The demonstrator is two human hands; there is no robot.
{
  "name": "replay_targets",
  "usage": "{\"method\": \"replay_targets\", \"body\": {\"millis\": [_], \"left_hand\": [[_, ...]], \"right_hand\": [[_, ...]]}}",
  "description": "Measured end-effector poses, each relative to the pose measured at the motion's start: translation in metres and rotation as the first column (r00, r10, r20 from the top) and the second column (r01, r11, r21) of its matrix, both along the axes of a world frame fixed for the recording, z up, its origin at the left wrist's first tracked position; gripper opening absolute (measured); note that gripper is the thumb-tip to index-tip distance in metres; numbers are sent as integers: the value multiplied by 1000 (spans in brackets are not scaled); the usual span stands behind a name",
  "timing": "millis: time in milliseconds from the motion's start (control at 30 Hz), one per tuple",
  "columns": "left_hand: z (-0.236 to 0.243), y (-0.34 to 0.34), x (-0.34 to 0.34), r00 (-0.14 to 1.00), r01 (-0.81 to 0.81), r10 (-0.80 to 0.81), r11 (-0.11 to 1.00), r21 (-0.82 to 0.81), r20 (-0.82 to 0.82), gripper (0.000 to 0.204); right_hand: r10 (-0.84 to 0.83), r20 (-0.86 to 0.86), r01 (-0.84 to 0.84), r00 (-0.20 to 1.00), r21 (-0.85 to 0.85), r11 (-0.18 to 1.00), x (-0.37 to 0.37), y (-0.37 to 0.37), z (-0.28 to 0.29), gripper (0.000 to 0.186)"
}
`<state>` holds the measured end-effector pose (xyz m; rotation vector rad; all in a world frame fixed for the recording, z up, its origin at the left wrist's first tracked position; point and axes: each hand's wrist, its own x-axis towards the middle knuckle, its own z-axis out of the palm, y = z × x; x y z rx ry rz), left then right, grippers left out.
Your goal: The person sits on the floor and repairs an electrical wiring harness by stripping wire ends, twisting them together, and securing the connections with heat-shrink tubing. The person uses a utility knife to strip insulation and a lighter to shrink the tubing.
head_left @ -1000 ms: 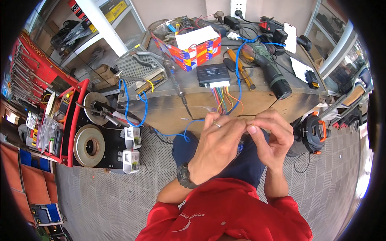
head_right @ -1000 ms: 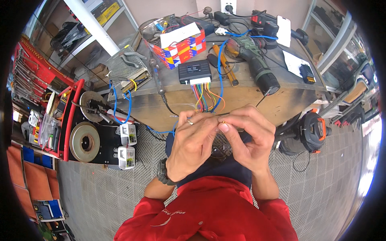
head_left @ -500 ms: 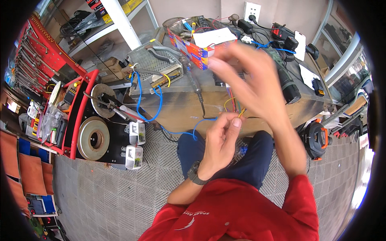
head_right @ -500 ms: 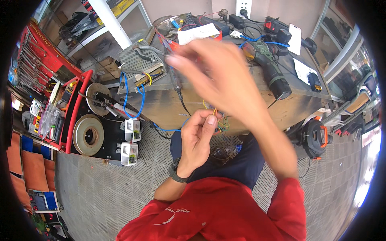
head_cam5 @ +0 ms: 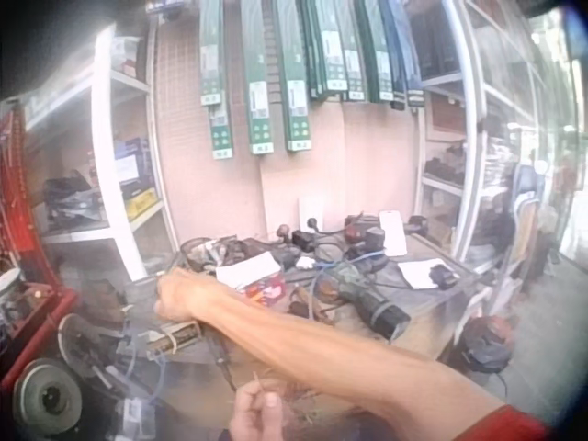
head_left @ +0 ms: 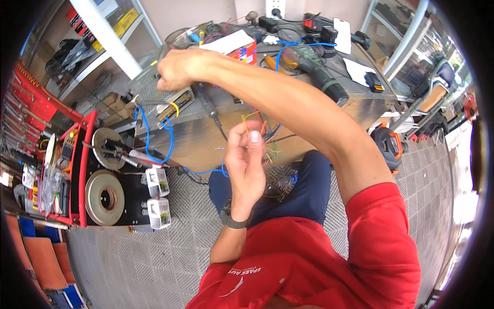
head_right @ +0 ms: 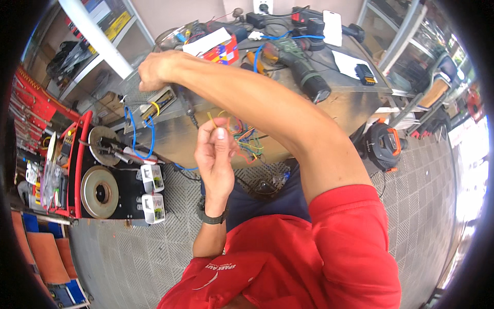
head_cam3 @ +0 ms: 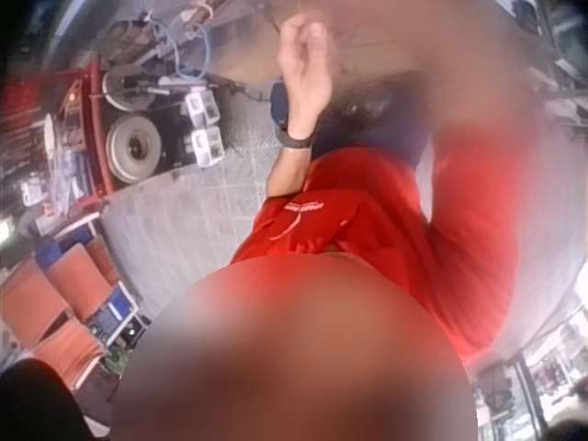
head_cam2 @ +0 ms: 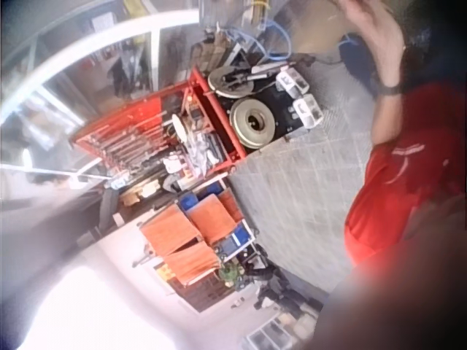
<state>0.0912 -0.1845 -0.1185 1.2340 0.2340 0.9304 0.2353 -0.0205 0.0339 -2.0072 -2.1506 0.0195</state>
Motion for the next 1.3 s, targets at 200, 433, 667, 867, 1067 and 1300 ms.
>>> {"method": "replay_targets", "body": {"millis": [200,433,667,867,1067,1300], "left_hand": [[12,2,5,999,-48,48,998,34,-5,27],[29,-15,30,996,-77,81,992,104,-31,26],[33,-38,38,987,-133,151,961,244,-59,22],[37,-37,36,985,-118,149,946,301,-82,23],[37,-35,33,982,-111,154,936,334,-106,21],[37,-33,31,981,-121,163,937,328,-104,20]], "right_hand": [[244,-298,5,923,641,767,54,-170,20,51],[-20,-679,515,734,536,669,9,-360,-64,36],[-266,-665,573,698,295,765,-13,-358,-109,18],[-243,-615,528,751,336,780,-10,-358,-97,18],[-258,-632,535,731,295,792,-9,-358,-95,16],[-237,-653,536,720,305,787,-10,-355,-91,15]]}}
